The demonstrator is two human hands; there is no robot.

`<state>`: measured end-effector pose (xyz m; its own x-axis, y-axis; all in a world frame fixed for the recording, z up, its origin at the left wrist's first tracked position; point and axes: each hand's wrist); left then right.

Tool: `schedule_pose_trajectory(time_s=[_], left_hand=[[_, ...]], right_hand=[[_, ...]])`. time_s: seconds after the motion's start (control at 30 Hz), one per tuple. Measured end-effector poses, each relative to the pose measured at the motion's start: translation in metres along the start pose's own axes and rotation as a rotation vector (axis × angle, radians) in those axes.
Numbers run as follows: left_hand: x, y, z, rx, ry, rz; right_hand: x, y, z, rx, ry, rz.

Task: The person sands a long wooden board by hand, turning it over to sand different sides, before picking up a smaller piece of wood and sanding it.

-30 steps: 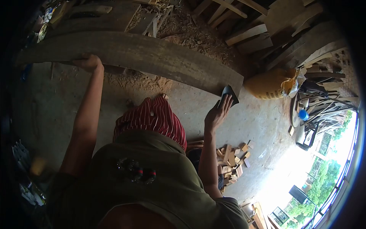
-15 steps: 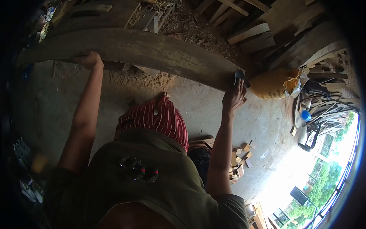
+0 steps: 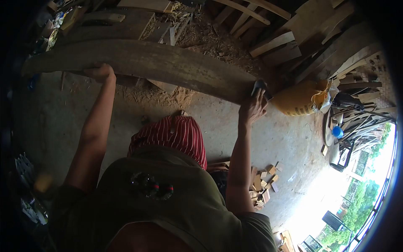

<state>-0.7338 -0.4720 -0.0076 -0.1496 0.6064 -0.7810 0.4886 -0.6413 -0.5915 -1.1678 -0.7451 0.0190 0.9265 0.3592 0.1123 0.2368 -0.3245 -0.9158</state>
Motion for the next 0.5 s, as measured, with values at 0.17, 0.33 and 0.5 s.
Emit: schedule_pose_trajectory(time_s=[0.17,0.33,0.5], left_hand=[[0.0,0.001,0.0,0.026,-0.022,-0.024],[0.006,0.005,-0.003,0.017,0.006,-0.086],[0.0,0.005,-0.001,0.05,-0.032,0.002]], right_hand=[[0.03,-0.024,0.052,0.093,-0.175,-0.043],[-0.005,0.011,-0.03,0.004,0.013,0.006],[0.059,-0.001,0.005,0.126,-0.159,0.058]])
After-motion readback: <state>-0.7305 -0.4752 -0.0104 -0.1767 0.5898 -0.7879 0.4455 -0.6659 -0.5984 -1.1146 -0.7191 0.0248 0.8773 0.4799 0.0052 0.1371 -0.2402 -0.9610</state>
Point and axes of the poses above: each hand's wrist, its own z-axis away from the middle knuckle, its own y-axis out of the palm, x = y × z, and after that the axes turned 3 degrees about -x, right-handed
